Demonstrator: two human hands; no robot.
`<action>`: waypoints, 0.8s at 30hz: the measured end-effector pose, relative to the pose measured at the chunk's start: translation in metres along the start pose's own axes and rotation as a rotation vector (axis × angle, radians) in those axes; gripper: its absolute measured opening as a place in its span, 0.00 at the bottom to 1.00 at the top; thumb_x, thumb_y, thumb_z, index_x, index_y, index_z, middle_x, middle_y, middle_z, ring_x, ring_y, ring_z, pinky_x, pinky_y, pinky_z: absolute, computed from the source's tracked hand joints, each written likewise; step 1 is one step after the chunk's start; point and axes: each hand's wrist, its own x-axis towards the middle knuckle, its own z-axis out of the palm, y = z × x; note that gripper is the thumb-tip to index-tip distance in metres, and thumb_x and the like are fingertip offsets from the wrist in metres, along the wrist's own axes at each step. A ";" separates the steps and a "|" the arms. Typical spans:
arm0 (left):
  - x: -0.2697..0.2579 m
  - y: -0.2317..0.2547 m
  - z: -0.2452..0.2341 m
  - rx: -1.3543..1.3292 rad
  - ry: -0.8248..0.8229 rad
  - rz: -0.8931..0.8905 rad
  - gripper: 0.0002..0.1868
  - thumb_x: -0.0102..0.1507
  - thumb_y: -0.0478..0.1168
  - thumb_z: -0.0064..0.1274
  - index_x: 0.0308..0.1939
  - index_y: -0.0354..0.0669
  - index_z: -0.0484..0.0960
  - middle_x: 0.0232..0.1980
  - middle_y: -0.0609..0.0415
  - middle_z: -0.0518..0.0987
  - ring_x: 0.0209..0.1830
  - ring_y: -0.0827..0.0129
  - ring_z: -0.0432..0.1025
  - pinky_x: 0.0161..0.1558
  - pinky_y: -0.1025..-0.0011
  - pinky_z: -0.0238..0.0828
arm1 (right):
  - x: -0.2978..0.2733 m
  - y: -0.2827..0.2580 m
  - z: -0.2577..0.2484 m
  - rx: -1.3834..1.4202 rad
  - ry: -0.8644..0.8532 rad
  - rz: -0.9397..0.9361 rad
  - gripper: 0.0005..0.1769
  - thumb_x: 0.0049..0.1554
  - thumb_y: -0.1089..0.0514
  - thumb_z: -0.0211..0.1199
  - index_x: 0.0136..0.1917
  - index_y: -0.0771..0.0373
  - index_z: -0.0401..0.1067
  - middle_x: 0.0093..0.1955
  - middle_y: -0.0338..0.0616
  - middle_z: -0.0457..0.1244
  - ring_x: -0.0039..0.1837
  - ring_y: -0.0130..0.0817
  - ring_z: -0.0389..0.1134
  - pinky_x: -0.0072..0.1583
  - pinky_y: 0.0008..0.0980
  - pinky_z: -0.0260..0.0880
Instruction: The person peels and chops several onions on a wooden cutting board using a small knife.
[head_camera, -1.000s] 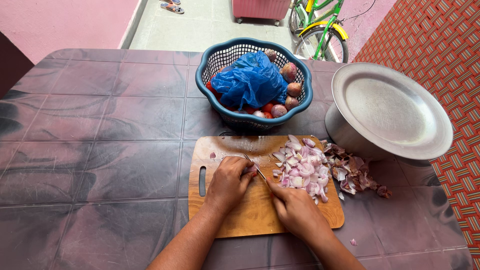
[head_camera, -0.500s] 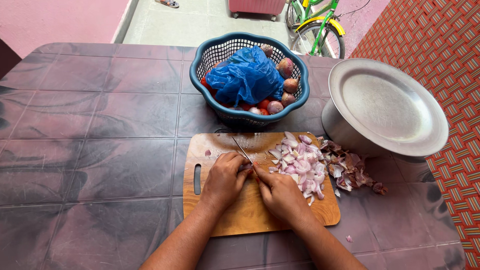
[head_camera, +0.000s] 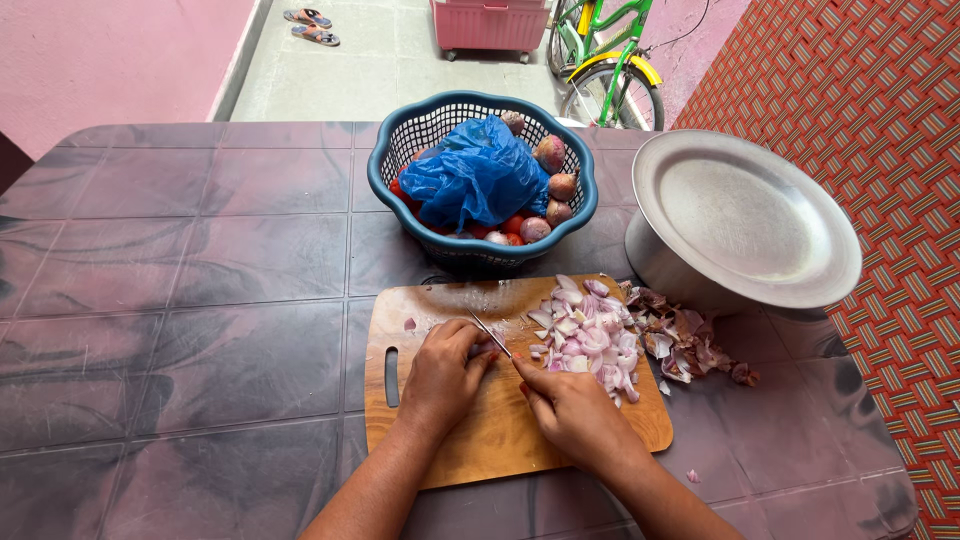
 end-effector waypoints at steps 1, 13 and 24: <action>0.000 0.000 0.000 -0.001 -0.018 -0.039 0.07 0.58 0.36 0.62 0.38 0.38 0.82 0.41 0.51 0.81 0.46 0.56 0.76 0.49 0.61 0.73 | 0.004 -0.003 0.002 -0.017 -0.030 0.057 0.24 0.57 0.59 0.60 0.67 0.56 0.73 0.44 0.58 0.71 0.45 0.50 0.74 0.50 0.41 0.73; -0.002 -0.006 0.007 0.020 0.059 0.023 0.05 0.58 0.34 0.61 0.35 0.37 0.80 0.39 0.47 0.78 0.44 0.51 0.74 0.47 0.58 0.72 | 0.030 0.016 0.027 -0.093 -0.011 -0.083 0.25 0.56 0.61 0.59 0.67 0.61 0.72 0.42 0.60 0.69 0.45 0.54 0.72 0.51 0.46 0.71; -0.002 -0.006 0.005 0.013 0.038 0.037 0.06 0.58 0.35 0.62 0.34 0.38 0.81 0.39 0.49 0.79 0.44 0.54 0.75 0.47 0.59 0.72 | -0.008 0.013 0.006 0.010 0.049 -0.033 0.23 0.56 0.61 0.60 0.65 0.61 0.73 0.43 0.57 0.71 0.45 0.51 0.75 0.49 0.42 0.73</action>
